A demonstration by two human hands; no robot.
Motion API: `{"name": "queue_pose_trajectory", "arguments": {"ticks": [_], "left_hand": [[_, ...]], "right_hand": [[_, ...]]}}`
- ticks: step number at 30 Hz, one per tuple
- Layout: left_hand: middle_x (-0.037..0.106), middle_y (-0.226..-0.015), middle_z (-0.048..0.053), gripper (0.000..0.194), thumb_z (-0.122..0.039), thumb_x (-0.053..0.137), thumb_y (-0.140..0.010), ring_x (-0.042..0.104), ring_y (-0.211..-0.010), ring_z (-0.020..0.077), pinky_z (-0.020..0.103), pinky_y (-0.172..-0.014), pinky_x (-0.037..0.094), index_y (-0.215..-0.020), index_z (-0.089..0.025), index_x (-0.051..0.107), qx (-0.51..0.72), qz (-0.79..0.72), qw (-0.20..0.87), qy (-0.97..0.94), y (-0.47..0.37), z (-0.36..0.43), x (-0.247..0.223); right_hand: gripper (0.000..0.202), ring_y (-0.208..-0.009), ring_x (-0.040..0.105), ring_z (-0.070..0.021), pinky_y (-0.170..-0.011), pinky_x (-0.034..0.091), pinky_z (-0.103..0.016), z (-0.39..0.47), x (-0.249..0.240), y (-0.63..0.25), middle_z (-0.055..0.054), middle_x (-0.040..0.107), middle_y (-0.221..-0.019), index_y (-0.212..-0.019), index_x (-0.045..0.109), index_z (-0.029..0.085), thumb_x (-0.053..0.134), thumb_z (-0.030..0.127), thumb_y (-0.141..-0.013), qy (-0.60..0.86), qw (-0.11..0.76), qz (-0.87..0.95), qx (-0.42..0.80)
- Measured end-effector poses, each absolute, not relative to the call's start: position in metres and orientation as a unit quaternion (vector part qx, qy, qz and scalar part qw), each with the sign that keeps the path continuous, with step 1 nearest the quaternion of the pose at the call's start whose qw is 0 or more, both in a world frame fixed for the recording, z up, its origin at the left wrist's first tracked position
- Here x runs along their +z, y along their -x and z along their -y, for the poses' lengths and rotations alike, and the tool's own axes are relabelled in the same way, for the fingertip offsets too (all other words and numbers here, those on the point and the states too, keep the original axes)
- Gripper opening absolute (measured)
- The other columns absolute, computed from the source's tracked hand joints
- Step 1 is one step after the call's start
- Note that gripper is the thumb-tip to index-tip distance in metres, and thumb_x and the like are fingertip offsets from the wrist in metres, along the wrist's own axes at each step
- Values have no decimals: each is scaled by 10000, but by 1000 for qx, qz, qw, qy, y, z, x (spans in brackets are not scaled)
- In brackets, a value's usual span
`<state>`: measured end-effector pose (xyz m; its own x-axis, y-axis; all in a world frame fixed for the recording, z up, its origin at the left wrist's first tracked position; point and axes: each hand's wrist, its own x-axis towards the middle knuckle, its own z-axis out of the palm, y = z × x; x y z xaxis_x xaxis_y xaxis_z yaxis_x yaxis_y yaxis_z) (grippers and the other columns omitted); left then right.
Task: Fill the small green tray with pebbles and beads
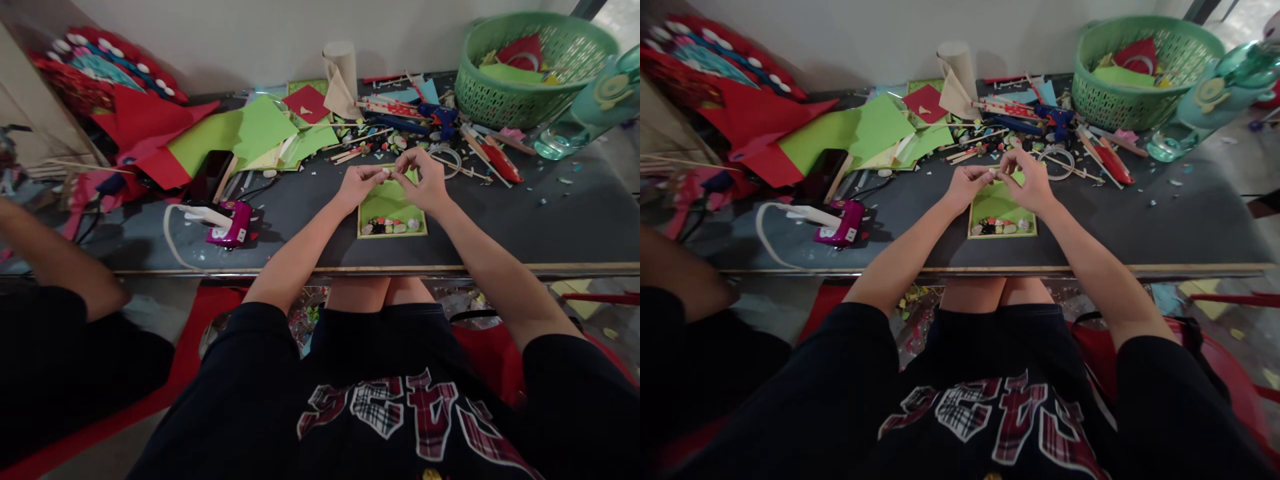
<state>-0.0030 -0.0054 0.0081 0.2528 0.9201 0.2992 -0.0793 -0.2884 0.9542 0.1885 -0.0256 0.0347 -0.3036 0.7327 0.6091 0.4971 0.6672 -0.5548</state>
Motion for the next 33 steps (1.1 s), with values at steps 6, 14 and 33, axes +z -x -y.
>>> {"name": "queue_pose_trajectory", "arguments": {"ticks": [6,14,33], "left_hand": [[743,-740,36,631,-770,812,-607,591,-688,111,259,-670,463,-785,-165,803,502,-345,497,-618,2,10,12],[745,-738,42,642,-765,821,-580,570,-657,110,257,-645,432,-791,-158,805,480,-349,509,-624,0,11,13],[773,-755,64,507,-644,858,-656,559,-602,107,257,-563,413,-812,-164,811,457,-363,470,-662,-3,11,8]], "right_hand": [[433,-970,659,-266,-893,549,-484,34,46,-194,-97,692,-1138,-1180,571,262,606,611,-926,436,423,781,145],[457,-896,696,-244,-917,548,-453,38,47,-189,-57,728,-965,-1226,581,250,662,558,-898,427,414,779,197],[146,-630,702,-240,-584,477,-349,117,128,-288,-32,754,-667,-794,815,259,804,355,-684,483,-225,793,296]]}}
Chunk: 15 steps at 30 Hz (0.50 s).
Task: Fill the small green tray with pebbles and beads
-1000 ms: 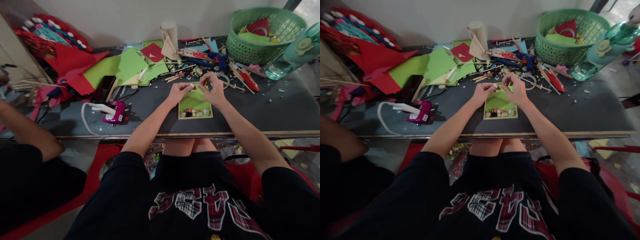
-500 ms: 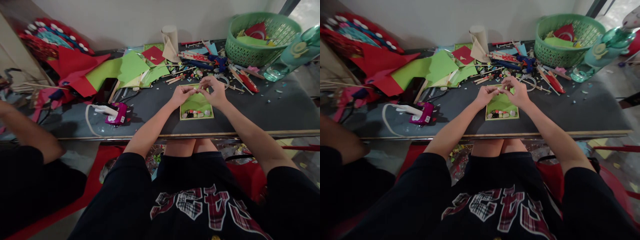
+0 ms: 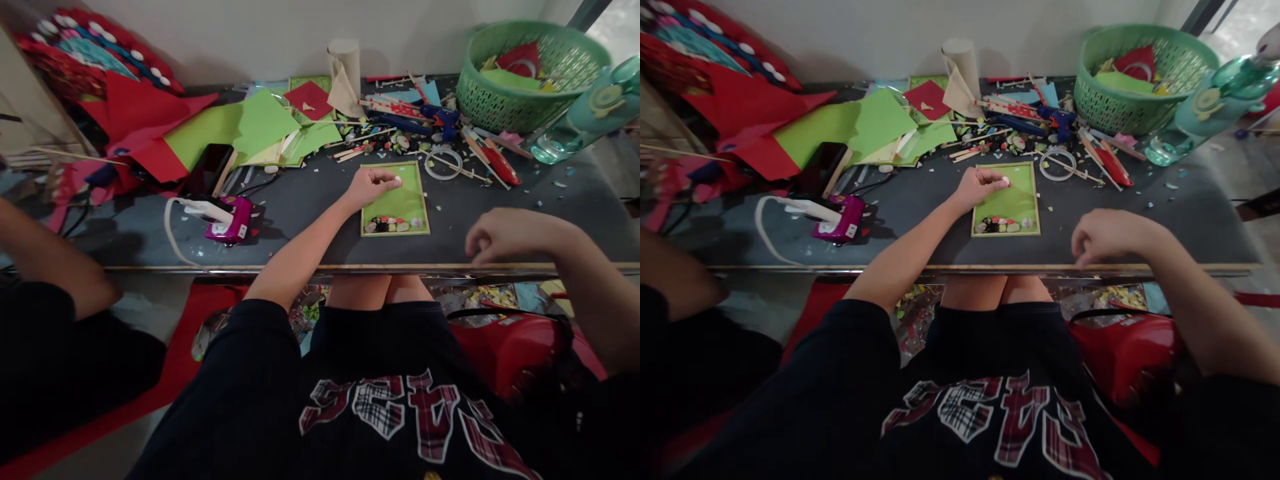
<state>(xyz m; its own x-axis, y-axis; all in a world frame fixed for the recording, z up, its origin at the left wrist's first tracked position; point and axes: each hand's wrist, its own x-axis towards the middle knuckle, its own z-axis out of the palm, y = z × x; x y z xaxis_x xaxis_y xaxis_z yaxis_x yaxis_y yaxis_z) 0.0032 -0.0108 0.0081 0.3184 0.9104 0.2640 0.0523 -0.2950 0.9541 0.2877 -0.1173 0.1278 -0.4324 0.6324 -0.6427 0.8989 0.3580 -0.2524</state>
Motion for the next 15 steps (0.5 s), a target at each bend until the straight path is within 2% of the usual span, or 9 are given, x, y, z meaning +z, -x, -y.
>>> {"name": "queue_pose_trajectory", "arguments": {"ticks": [2,3,5,7,9,12,15], "left_hand": [[751,-704,51,514,-652,841,-667,465,-525,76,256,-521,344,-819,-161,816,445,-371,468,-667,-2,12,9],[735,-673,42,522,-663,827,-675,416,-497,65,257,-506,309,-820,-162,818,441,-375,467,-668,-1,13,9],[723,-654,34,548,-692,802,-680,373,-482,57,255,-497,274,-821,-162,818,438,-379,468,-667,0,14,10],[748,-704,53,595,-722,790,-666,401,-501,64,252,-508,291,-835,-152,817,434,-382,473,-665,1,15,10],[770,-764,76,624,-733,792,-654,449,-533,77,259,-537,333,-851,-141,816,422,-387,471,-671,0,14,9],[775,-788,77,589,-714,802,-660,478,-574,92,275,-576,357,-819,-146,813,400,-390,455,-693,-2,13,8],[773,-785,66,529,-674,816,-674,509,-609,107,286,-606,369,-780,-156,805,397,-390,445,-702,-3,13,8]], "right_hand": [[283,-726,721,-239,-677,502,-354,110,118,-275,-50,786,-799,-961,817,257,700,479,-831,-493,72,-828,-258],[341,-780,725,-239,-722,511,-357,105,112,-267,-60,795,-882,-1072,801,251,631,484,-890,-492,3,-836,-241],[395,-898,723,-252,-794,515,-360,95,98,-252,-85,790,-1040,-1170,778,226,611,472,-909,-461,-58,-857,-222],[346,-934,717,-249,-816,511,-351,87,88,-239,-84,785,-1070,-1095,807,215,624,439,-905,-434,-48,-870,-227],[290,-881,720,-233,-786,508,-337,84,83,-231,-72,794,-994,-1021,827,215,670,412,-877,-437,-25,-867,-237],[240,-791,723,-225,-740,508,-333,83,88,-223,-66,794,-859,-973,839,209,742,364,-817,-457,-1,-857,-237],[212,-768,729,-225,-722,517,-333,78,96,-221,-69,795,-817,-947,845,205,763,318,-787,-455,14,-856,-246]]}}
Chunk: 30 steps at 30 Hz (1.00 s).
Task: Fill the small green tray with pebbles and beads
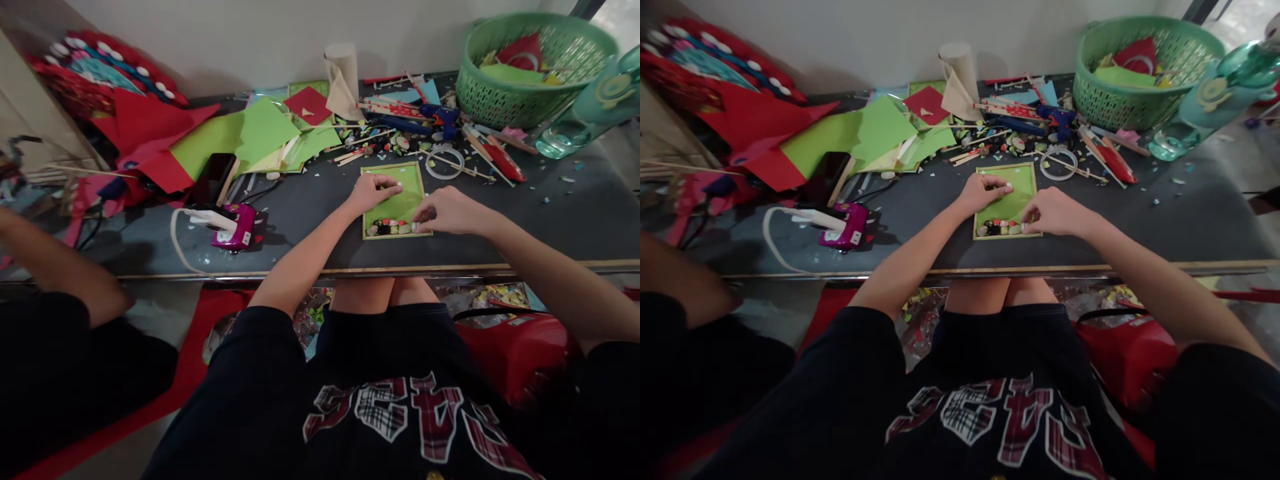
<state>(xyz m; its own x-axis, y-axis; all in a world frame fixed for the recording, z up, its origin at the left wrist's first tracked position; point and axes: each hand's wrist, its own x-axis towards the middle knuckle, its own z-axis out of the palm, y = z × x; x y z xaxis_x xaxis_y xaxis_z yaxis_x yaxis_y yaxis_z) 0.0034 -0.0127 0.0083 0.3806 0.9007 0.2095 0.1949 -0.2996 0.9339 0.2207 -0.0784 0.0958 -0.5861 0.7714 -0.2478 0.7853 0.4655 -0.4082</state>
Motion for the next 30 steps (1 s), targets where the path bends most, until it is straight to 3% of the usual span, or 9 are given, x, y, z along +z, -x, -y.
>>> {"name": "queue_pose_trajectory", "arguments": {"ticks": [6,10,20,26,30], "left_hand": [[803,-887,86,408,-537,813,-752,607,-703,130,280,-689,425,-834,-138,812,387,-402,434,-707,-3,14,12],[803,-892,87,424,-548,821,-746,615,-721,139,282,-709,432,-843,-136,812,387,-398,435,-709,-3,14,11],[780,-799,66,386,-511,819,-765,505,-591,106,283,-622,369,-858,-136,818,399,-410,422,-703,-3,11,8],[759,-774,62,464,-585,807,-755,492,-587,96,276,-617,382,-840,-128,795,397,-419,415,-703,-5,13,10],[763,-784,49,373,-507,786,-799,513,-606,90,253,-634,415,-830,-135,778,382,-426,401,-716,-5,15,14]], "right_hand": [[254,-708,710,-186,-643,489,-281,61,93,-226,-34,792,-769,-922,845,213,766,394,-761,-414,30,-847,-332],[311,-685,700,-183,-627,489,-280,63,90,-230,-40,791,-777,-941,841,188,768,418,-744,-426,9,-828,-364],[87,-727,735,-222,-665,503,-313,77,108,-202,-62,784,-759,-811,815,175,815,224,-739,-496,77,-824,-264],[143,-743,718,-205,-654,474,-297,79,111,-197,-58,787,-813,-868,809,174,811,239,-741,-516,102,-819,-229],[202,-767,717,-197,-663,469,-279,82,107,-200,-66,790,-846,-948,812,163,792,248,-765,-517,101,-820,-225]]}}
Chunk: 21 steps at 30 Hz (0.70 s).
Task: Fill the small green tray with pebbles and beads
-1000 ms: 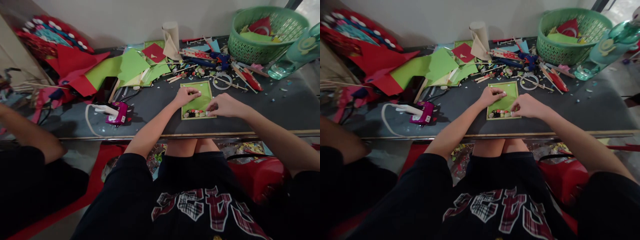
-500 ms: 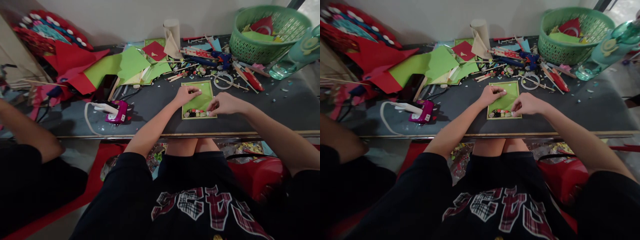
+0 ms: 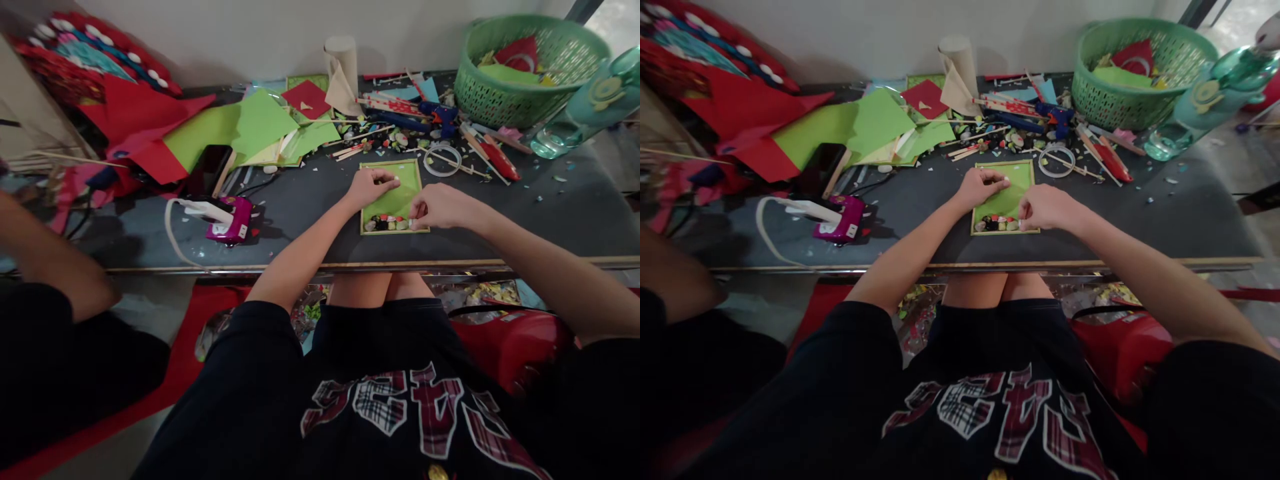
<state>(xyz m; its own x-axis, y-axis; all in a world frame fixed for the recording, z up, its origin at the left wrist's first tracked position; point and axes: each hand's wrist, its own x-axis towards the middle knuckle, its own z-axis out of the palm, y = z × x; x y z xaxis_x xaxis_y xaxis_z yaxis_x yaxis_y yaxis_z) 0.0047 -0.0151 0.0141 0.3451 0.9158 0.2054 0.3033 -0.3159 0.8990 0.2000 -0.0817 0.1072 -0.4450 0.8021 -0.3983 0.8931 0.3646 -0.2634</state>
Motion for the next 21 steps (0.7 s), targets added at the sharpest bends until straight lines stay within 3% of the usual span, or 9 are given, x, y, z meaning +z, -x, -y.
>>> {"name": "queue_pose_trajectory", "arguments": {"ticks": [6,12,17,21], "left_hand": [[778,-818,68,418,-546,790,-778,435,-542,66,246,-564,366,-836,-132,784,381,-397,411,-727,-3,19,16],[778,-799,52,470,-658,750,-783,660,-743,145,276,-709,466,-799,-190,790,373,-354,306,-801,-2,26,16],[749,-753,50,511,-697,653,-849,680,-761,177,298,-701,475,-801,-216,816,333,-341,193,-858,-3,31,14],[743,-747,45,428,-635,694,-853,691,-759,180,294,-701,488,-786,-232,823,313,-350,157,-869,-2,30,14]], "right_hand": [[261,-804,705,-195,-722,481,-280,79,101,-217,-59,791,-880,-977,816,164,807,324,-771,-489,37,-827,-274],[352,-719,671,-191,-669,463,-302,69,103,-212,-75,781,-832,-977,836,178,710,472,-831,-555,-165,-782,-231],[260,-634,613,-156,-625,408,-284,68,99,-194,-54,760,-746,-899,848,196,766,415,-786,-566,-101,-795,-196],[226,-595,570,-134,-604,370,-275,61,95,-194,-43,741,-708,-922,849,181,710,330,-822,-567,-70,-798,-191]]}}
